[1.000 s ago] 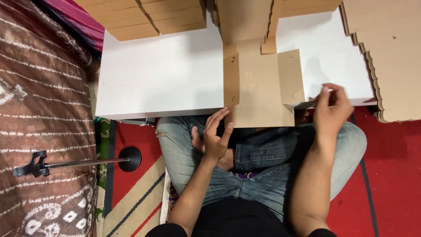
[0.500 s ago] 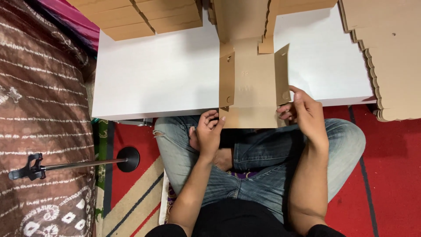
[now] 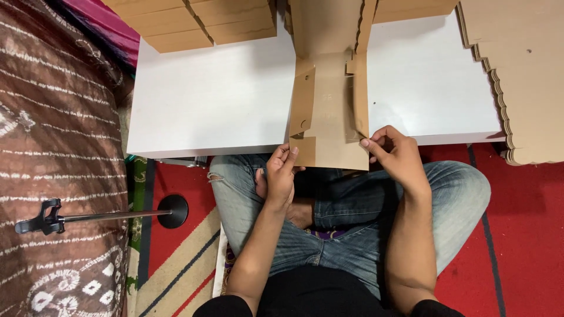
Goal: Assembling a cardboard box by folding along pre-scored lines and tucking in flaps.
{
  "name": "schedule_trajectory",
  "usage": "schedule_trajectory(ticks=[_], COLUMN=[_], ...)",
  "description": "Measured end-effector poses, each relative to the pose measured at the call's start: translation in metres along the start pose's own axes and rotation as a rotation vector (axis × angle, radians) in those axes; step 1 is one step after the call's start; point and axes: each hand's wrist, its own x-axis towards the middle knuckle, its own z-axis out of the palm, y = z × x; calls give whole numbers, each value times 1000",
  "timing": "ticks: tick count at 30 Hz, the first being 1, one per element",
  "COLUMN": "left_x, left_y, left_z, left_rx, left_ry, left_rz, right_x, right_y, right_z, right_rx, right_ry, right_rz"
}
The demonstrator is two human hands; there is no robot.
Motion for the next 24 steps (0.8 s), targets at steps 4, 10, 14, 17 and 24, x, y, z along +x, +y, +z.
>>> schedule_trajectory(ticks=[4, 10, 14, 17, 24], left_x=[0, -2, -4, -6, -9], left_y=[2, -6, 4, 10, 9], left_z=[-2, -8, -9, -8, -9], left_rx=[-3, 5, 5, -9, 11], left_ry=[17, 62, 91, 99, 101], left_rz=[21, 44, 51, 63, 80], right_x=[-2, 4, 16, 14, -8], right_y=[-12, 27, 113, 162, 91], right_z=[-2, 19, 45, 52, 37], right_rx=[-47, 179, 457, 537, 729], right_ry=[-119, -219, -144, -115, -144], right_rz=[70, 210, 194, 113, 49])
